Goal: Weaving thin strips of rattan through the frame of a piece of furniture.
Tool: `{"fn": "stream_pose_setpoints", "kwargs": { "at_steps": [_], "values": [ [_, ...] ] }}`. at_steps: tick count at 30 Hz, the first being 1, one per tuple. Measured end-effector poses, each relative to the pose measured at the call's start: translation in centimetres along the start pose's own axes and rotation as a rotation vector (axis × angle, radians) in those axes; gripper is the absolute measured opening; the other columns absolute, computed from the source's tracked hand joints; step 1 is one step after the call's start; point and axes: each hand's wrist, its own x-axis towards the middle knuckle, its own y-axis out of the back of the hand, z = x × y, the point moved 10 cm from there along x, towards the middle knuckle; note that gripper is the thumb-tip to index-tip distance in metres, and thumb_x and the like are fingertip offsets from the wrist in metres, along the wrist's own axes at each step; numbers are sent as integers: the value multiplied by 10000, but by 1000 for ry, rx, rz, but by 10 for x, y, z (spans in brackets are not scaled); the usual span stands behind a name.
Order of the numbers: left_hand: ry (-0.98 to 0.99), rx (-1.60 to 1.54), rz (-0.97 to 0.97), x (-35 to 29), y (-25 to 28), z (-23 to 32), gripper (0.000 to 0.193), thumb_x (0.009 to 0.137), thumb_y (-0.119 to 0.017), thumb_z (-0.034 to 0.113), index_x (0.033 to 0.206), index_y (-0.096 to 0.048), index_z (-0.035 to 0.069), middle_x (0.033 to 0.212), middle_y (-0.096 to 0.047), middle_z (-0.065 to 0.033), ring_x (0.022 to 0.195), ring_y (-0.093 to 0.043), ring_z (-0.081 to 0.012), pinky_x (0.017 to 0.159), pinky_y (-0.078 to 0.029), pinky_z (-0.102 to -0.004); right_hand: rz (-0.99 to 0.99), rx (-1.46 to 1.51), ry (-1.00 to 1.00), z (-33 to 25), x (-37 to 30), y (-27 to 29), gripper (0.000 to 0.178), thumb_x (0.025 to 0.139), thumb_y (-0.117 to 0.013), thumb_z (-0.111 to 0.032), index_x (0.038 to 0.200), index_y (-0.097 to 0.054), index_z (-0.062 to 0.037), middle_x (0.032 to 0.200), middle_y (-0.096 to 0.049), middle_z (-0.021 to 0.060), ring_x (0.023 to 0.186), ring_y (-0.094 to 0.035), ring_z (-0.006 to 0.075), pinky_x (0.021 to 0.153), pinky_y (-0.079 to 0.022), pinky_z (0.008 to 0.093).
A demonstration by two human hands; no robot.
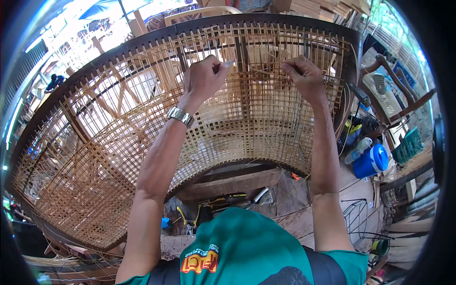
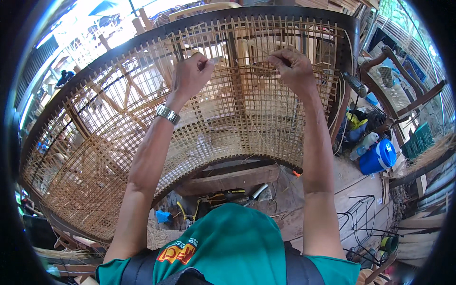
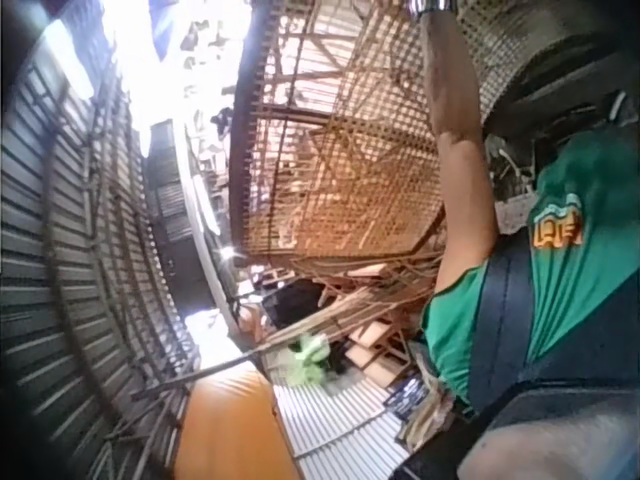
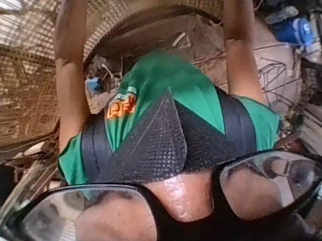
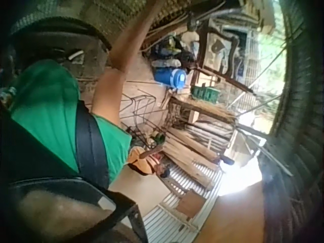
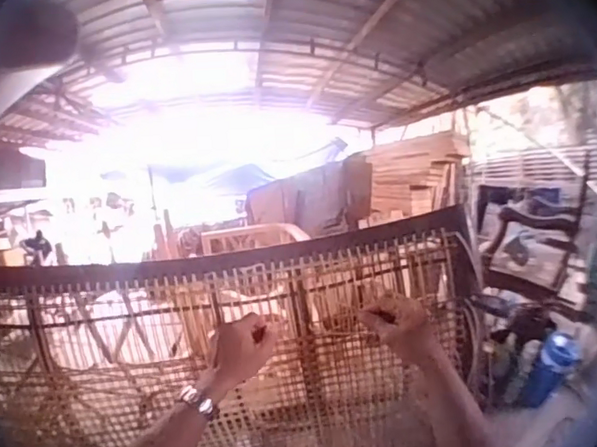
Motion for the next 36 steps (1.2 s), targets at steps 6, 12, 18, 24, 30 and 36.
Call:
{"fn": "stream_pose_setpoints", "kwargs": {
  "at_steps": [6, 12, 18, 24, 30, 36],
  "values": [
    [-6, 149, -177, 27, 0, 17, 342, 1091, -812, 410, 1084, -899, 79, 868, -902, -122, 744, -850, -262, 757, -665, -471, -35, 29, -175, 3, 1, -10, 256, 1165, -958, -238, 1347, -968, -59, 1287, -901, 36, 1180, -835, 161, 1041, -669, 339],
    [-159, 107, -237, 30, 8, 33, 361, 1078, -809, 362, 1139, -886, 15, 892, -884, -169, 814, -868, -351, 812, -688, -515, -6, -25, -72, -12, 0, -14, 239, 1175, -953, -264, 1341, -978, -93, 1220, -881, -6, 1064, -833, 144, 954, -698, 354],
    [-173, 236, -200, 17, 7, 27, 315, 1161, -765, 304, 1201, -844, 2, 931, -883, -185, 835, -879, -379, 788, -681, -547, -65, 39, -242, 4, 1, -20, 209, 1207, -928, -227, 1356, -959, -84, 1204, -887, -23, 1118, -808, 100, 995, -647, 312],
    [-147, 324, -83, 6, 28, 22, 409, 1239, -771, 420, 1158, -854, 28, 962, -890, -169, 860, -879, -398, 780, -683, -548, -102, 134, -271, 16, 0, -20, 254, 1181, -956, -252, 1363, -971, -76, 1258, -919, 19, 1173, -840, 143, 1063, -680, 339],
    [-243, 375, -78, 13, 22, 40, 427, 1237, -802, 422, 1052, -872, 44, 959, -881, -188, 908, -882, -389, 809, -680, -558, -71, -2, -217, 10, -1, -19, 256, 1187, -949, -282, 1346, -979, -85, 1216, -912, 19, 1133, -831, 133, 1015, -676, 336],
    [-270, 80, 44, 12, 21, -2, 514, 1227, -807, 531, 1025, -877, 62, 841, -849, -132, 715, -821, -341, 666, -588, -517, -62, 75, -224, 5, -3, -25, 262, 1188, -948, -292, 1342, -980, -83, 1213, -912, 10, 1097, -827, 129, 984, -681, 340]
  ]
}}
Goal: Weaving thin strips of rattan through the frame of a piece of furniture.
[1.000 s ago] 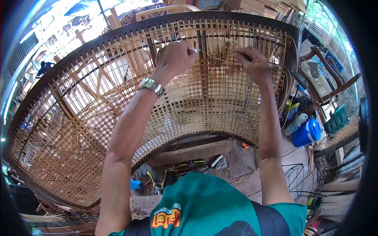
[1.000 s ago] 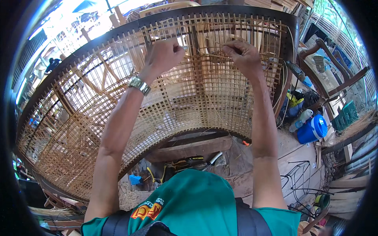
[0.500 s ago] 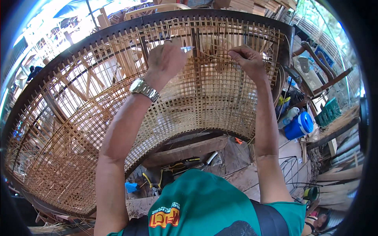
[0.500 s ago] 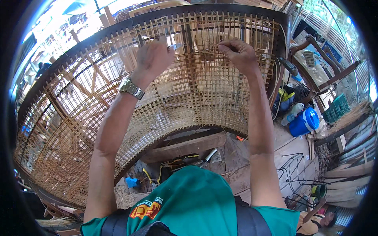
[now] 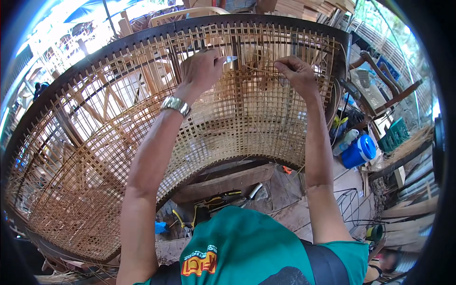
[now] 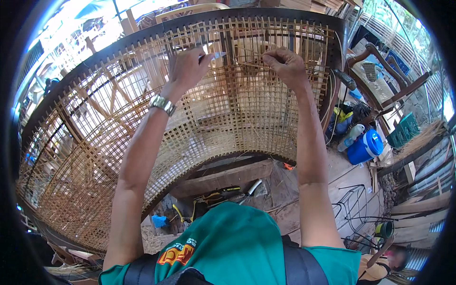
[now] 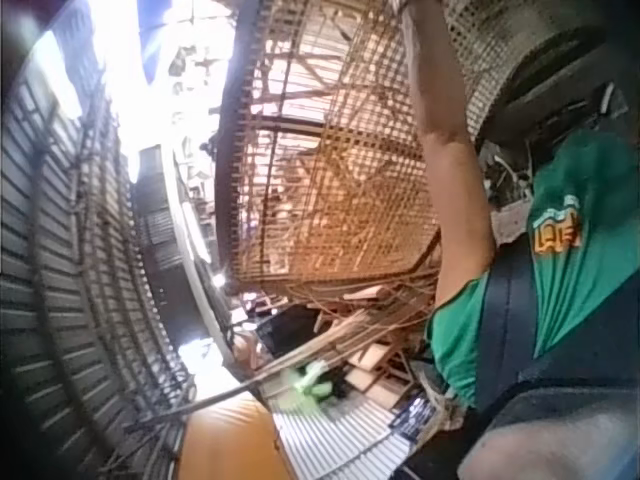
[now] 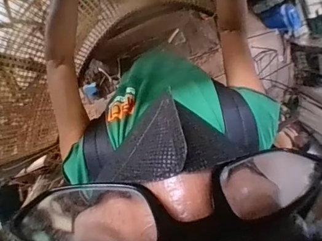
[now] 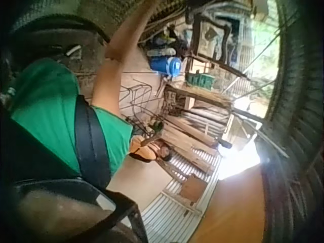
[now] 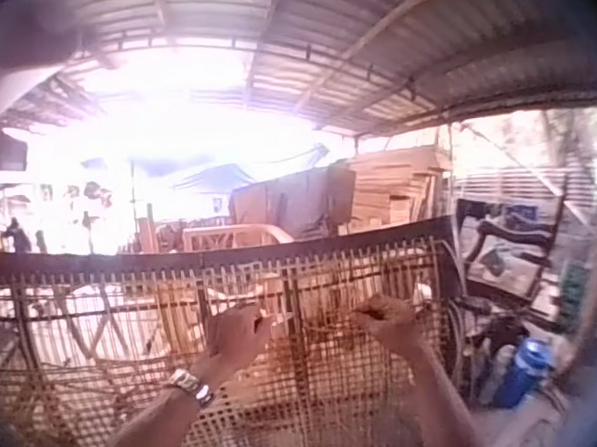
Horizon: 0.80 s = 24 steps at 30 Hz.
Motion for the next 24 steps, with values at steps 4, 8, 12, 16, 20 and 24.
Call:
{"fn": "stream_pose_setpoints", "kwargs": {
  "at_steps": [4, 8, 12, 16, 20, 24],
  "values": [
    [139, 82, 89, -17, -8, -7, 535, 1223, -777, 611, 1026, -888, 127, 849, -870, -94, 685, -811, -320, 639, -572, -511, -5, 31, -9, 8, 3, 3, 259, 1190, -950, -274, 1361, -972, -81, 1229, -926, 7, 1112, -824, 116, 990, -680, 332],
    [109, 54, 171, -17, -7, -4, 502, 1223, -776, 562, 1000, -876, 124, 854, -863, -79, 692, -804, -328, 649, -578, -521, 12, 85, -15, 10, 1, 5, 187, 1219, -918, -213, 1341, -957, -77, 1183, -904, -33, 1082, -778, 67, 954, -637, 281],
    [111, 69, 198, -20, -11, 0, 433, 1199, -800, 468, 926, -818, 132, 902, -856, -64, 744, -803, -312, 674, -583, -504, -9, 67, -22, 7, 0, 11, 208, 1200, -940, -231, 1339, -965, -79, 1177, -900, -29, 1073, -787, 83, 953, -648, 296],
    [83, 43, 278, -17, -13, 14, 442, 1200, -762, 462, 879, -748, 157, 855, -823, -64, 732, -786, -308, 666, -558, -502, -39, 89, -15, 12, 0, 20, 234, 1189, -950, -247, 1337, -968, -66, 1232, -894, -6, 1123, -808, 114, 1011, -665, 319],
    [103, 53, 282, -18, -18, 25, 419, 1184, -777, 439, 864, -758, 169, 845, -821, -39, 718, -773, -291, 681, -543, -502, -31, 94, 31, 8, -3, 25, 192, 1211, -921, -209, 1340, -957, -71, 1212, -873, -31, 1083, -783, 81, 962, -648, 288],
    [128, 76, 342, -15, -21, 30, 405, 1181, -786, 427, 860, -786, 179, 805, -809, -27, 686, -759, -288, 673, -519, -485, -29, 65, 78, 5, -5, 26, 208, 1204, -926, -217, 1342, -955, -65, 1216, -878, -17, 1116, -804, 96, 1001, -665, 300]
  ]
}}
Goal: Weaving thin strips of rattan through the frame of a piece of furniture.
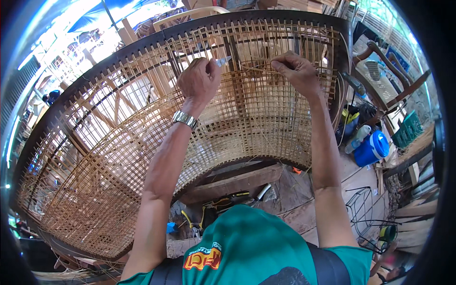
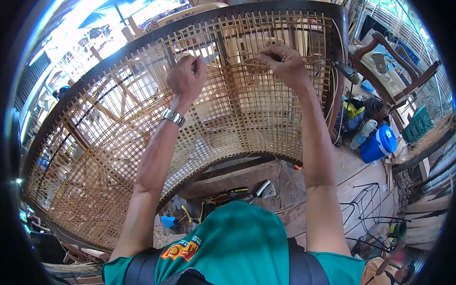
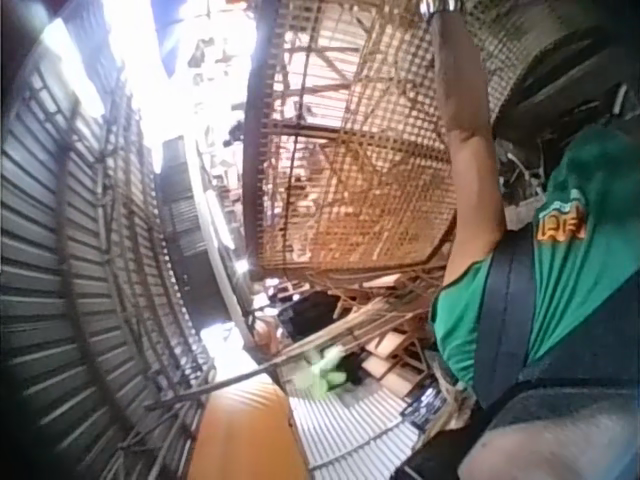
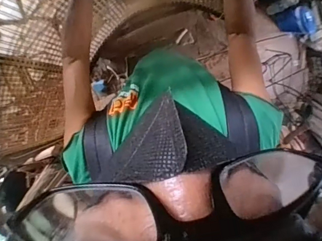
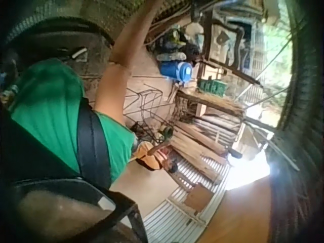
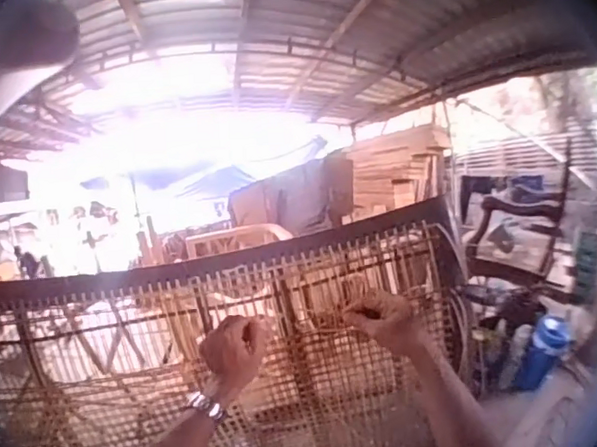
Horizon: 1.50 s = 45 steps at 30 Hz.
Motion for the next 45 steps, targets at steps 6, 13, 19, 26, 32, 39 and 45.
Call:
{"fn": "stream_pose_setpoints", "kwargs": {
  "at_steps": [6, 13, 19, 26, 32, 39, 45],
  "values": [
    [61, 10, -66, 5, -4, -1, 384, 1174, -789, 408, 878, -817, 166, 841, -848, -39, 665, -743, -282, 649, -513, -474, 23, -187, 10, -11, -8, -1, 201, 1165, -945, -202, 1307, -962, -61, 1188, -868, 39, 1067, -816, 159, 970, -671, 353],
    [21, 120, 90, -23, -1, 9, 318, 1249, -762, 405, 1104, -889, 151, 961, -863, -51, 835, -818, -269, 848, -603, -515, 183, -129, 106, -55, 21, -17, 207, 1160, -950, -238, 1240, -945, -48, 1126, -913, 90, 956, -841, 170, 861, -680, 370],
    [8, 108, 127, -20, -5, 15, 274, 1224, -807, 344, 1036, -847, 148, 960, -846, -39, 849, -812, -290, 852, -592, -492, 25, -234, 23, -40, 84, -84, 298, 1146, -979, -346, 1278, -970, -79, 1144, -945, 105, 912, -847, 170, 802, -693, 378],
    [38, 99, 90, -16, -7, -8, 286, 1202, -828, 335, 990, -817, 143, 932, -830, -40, 801, -787, -293, 787, -541, -493, 32, -333, -2, -29, 98, -115, 216, 1088, -1026, -269, 1186, -992, -79, 869, -898, 49, 738, -753, 117, 689, -597, 375],
    [34, 158, -29, -6, -12, -16, 306, 1222, -782, 366, 1041, -860, 132, 945, -870, -45, 778, -800, -275, 811, -579, -487, 69, -388, 15, -24, 104, -120, 232, 1089, -1027, -286, 1182, -992, -77, 853, -875, 27, 739, -721, 85, 688, -563, 338],
    [20, 141, -294, 18, -12, -8, 351, 1278, -714, 343, 1158, -895, 68, 944, -906, -133, 738, -830, -301, 827, -635, -496, 31, -295, -63, -24, 97, -126, 217, 1133, -992, -257, 1255, -982, -78, 959, -888, 8, 766, -710, 56, 678, -548, 308],
    [-10, 96, -643, 21, -7, -25, 292, 1273, -691, 279, 1285, -857, 39, 1144, -922, -236, 1000, -909, -427, 915, -710, -592, -88, 189, -190, -24, 64, -96, 162, 1172, -911, -143, 1309, -976, -87, 1141, -938, 1, 857, -772, 63, 741, -652, 302]
  ]
}}
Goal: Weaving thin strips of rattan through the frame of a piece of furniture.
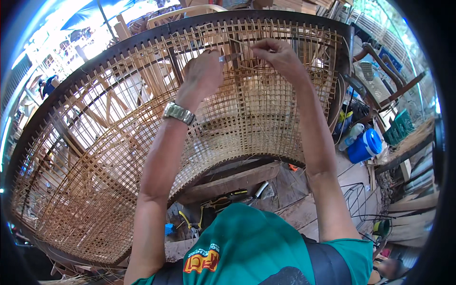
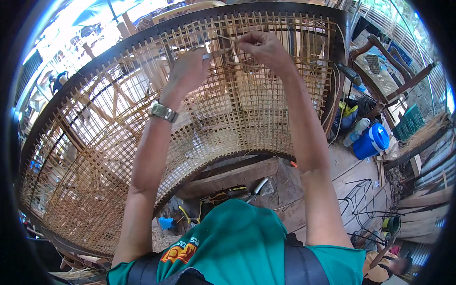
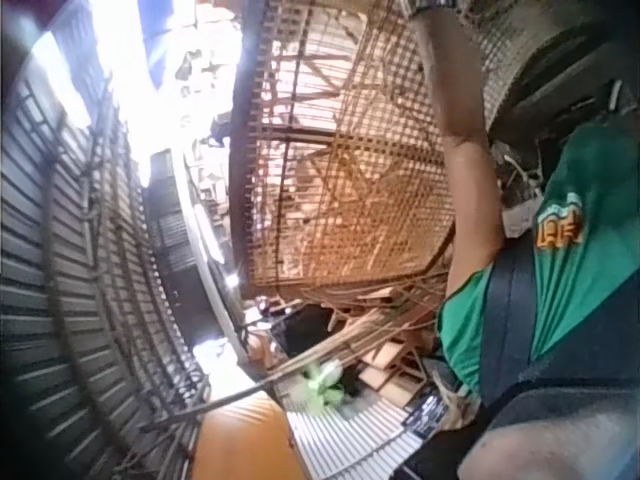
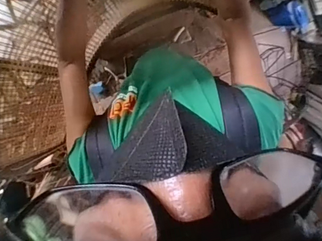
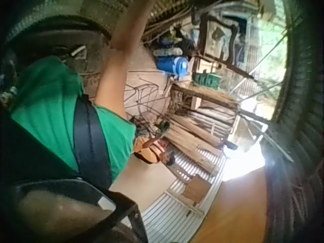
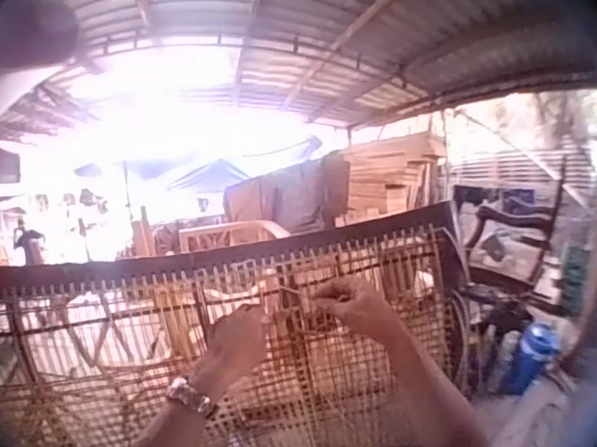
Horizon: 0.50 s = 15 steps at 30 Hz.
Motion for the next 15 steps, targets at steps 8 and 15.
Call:
{"fn": "stream_pose_setpoints", "kwargs": {
  "at_steps": [8, 15],
  "values": [
    [-26, 37, 47, -11, 2, 21, 204, 1259, -724, 182, 1248, -791, -11, 1156, -890, -267, 1026, -900, -472, 903, -698, -583, 132, -426, 119, 3, -44, 28, 223, 1117, -929, -240, 1170, -961, -25, 1057, -915, 107, 959, -841, 174, 879, -686, 383],
    [28, -2, 85, -17, 2, 20, 207, 1263, -741, 243, 1304, -803, 49, 1226, -907, -230, 1118, -898, -477, 949, -699, -603, 167, -437, 186, -17, -56, 29, 178, 1094, -906, -191, 1140, -957, -27, 1025, -928, 107, 889, -855, 212, 821, -681, 412]
  ]
}}
